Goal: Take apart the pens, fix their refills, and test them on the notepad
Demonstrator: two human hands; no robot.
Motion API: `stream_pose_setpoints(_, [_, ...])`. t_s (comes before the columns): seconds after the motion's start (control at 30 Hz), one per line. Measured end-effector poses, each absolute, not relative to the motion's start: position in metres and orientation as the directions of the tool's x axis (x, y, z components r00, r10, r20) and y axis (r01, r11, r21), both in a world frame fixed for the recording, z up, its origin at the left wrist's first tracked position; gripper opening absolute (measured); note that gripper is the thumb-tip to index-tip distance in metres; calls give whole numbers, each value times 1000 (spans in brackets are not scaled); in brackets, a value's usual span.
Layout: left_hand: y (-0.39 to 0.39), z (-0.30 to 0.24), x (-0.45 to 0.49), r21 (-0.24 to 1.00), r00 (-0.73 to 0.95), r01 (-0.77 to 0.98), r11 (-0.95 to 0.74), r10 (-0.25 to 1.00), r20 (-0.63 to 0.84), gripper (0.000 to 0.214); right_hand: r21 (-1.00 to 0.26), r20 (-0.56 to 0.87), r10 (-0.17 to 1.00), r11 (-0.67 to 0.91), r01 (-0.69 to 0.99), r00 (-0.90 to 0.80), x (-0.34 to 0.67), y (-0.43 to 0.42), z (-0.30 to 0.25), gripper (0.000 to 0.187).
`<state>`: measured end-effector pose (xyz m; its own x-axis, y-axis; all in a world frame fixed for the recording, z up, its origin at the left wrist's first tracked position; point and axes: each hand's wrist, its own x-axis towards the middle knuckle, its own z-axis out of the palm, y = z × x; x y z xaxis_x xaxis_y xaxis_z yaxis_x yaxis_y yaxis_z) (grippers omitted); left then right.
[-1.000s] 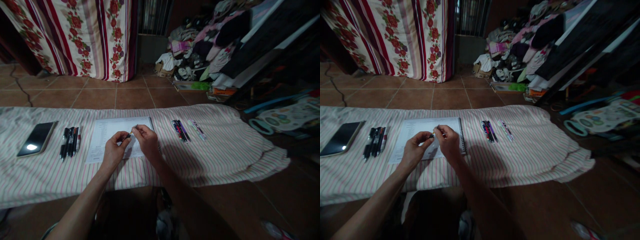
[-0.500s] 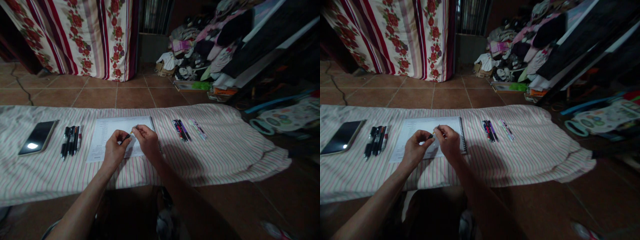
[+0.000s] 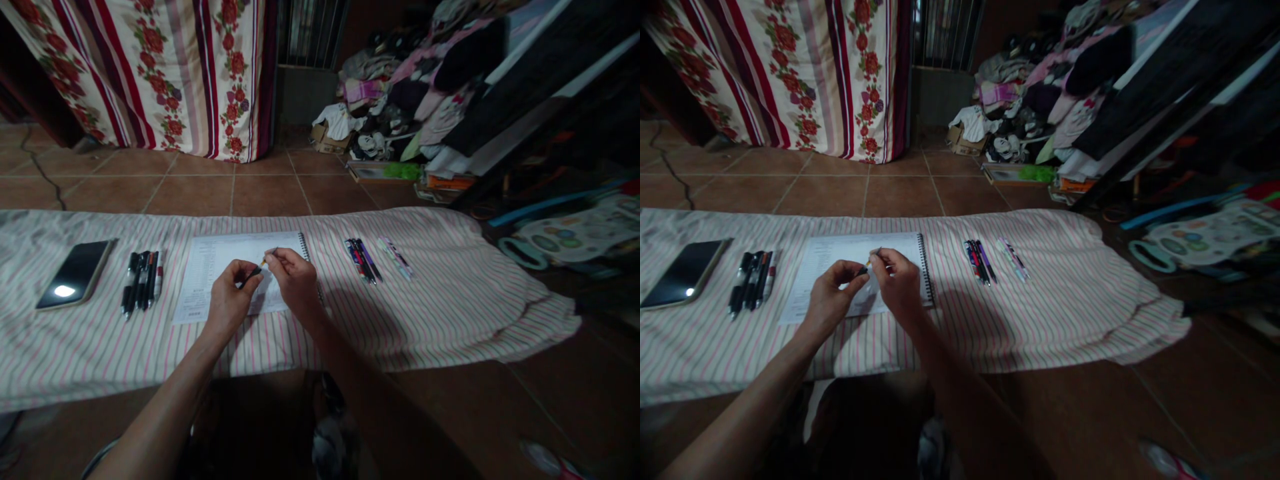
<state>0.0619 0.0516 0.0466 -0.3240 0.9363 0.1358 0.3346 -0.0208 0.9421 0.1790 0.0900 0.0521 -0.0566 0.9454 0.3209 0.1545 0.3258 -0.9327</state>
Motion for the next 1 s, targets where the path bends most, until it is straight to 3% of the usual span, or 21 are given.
stream_pose_setpoints(0.37, [51, 48, 62, 971, -260, 238, -12, 963, 75, 19, -942, 292, 944, 312, 126, -153, 187, 91, 62, 16])
stream_pose_setpoints(0.7, [50, 44, 61, 939, -202, 341, -45, 972, 120, 18, -939, 310, 931, 331, 90, -191, 185, 93, 57, 17])
stream_pose_setpoints(1.0, [50, 49, 61, 947, -217, 320, -33, 970, 107, 19, -954, 287, 947, 295, 43, -144, 184, 93, 58, 16])
